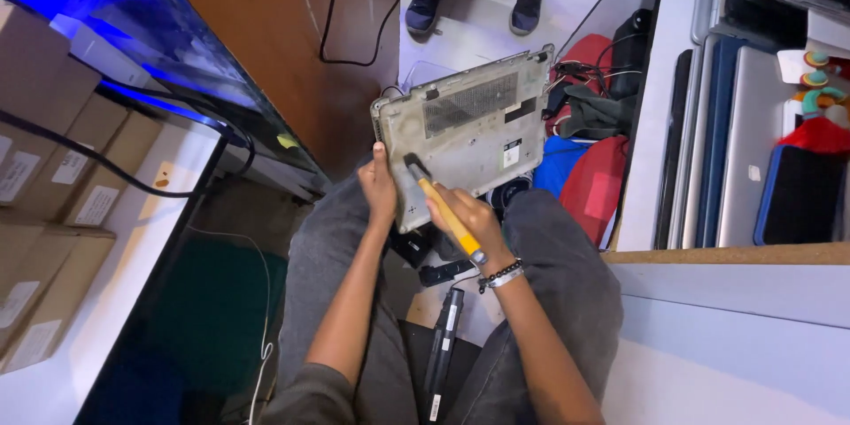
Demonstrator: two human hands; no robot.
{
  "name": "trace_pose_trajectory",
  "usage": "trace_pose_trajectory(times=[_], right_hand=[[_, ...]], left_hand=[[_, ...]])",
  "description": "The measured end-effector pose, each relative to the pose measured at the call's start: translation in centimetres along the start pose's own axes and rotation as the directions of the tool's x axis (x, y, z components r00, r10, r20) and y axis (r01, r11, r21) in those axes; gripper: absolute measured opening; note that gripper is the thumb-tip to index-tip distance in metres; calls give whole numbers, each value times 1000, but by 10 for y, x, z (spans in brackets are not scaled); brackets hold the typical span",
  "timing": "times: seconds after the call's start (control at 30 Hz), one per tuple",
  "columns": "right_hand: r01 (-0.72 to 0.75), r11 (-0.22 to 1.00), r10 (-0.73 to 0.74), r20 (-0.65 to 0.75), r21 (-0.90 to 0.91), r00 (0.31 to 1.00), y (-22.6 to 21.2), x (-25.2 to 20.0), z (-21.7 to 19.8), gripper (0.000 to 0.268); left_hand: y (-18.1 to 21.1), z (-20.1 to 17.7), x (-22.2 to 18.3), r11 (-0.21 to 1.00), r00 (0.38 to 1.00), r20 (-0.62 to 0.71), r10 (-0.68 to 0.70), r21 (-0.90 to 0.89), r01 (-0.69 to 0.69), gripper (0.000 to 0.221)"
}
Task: Using a brush to remove dust from a laptop's bottom casing.
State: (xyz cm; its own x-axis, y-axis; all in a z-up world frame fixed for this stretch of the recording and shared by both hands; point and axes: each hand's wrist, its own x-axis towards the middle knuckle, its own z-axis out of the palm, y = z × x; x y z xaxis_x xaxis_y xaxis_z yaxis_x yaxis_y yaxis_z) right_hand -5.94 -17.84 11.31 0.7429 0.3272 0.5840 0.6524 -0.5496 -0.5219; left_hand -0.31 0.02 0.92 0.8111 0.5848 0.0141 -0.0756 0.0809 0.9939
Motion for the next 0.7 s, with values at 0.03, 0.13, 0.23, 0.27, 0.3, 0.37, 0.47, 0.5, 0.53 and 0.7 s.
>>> trace_pose_trajectory(times=[0.03,0.13,0.23,0.27,0.3,0.37,0.47,0.5,0.53,0.7], right_hand=[[-3,1000,3,-3,1,1000,7,7,-13,25],[12,995,-20,-72,-100,997,26,23,-57,17],[-189,927,117,-229,-325,966,41,33,-91,9],[-282,923,187,-335,-261,923,44,32,-92,11],[-367,911,259,-434,-186,863,47,31,-93,13],[-360,811,236,-305,-461,923,29,28,-68,14],[-125,897,92,-96,-424,991,2,13,-21,9],[73,994,-79,-79,-84,994,-9,5,-3,8],[73,994,-80,-77,-81,994,-17,5,-2,8],[-94,989,99,-45,113,994,14,9,-35,14]], left_hand=[[0,0,2,1000,1000,3,0,3,0,66],[3,-2,5,996,998,-25,-54,-71,52,65],[10,-4,10,993,998,-27,-64,-99,61,65],[10,-5,11,993,997,-23,-68,-102,65,65],[11,-6,13,992,997,-18,-71,-104,68,65],[12,-6,12,990,997,-19,-79,-120,76,65],[3,-8,14,987,996,-17,-91,-131,88,65],[-3,-11,14,988,995,-17,-99,-125,96,65],[2,-11,14,988,995,-20,-99,-123,96,65],[7,-8,19,977,988,-18,-152,-157,148,67]])
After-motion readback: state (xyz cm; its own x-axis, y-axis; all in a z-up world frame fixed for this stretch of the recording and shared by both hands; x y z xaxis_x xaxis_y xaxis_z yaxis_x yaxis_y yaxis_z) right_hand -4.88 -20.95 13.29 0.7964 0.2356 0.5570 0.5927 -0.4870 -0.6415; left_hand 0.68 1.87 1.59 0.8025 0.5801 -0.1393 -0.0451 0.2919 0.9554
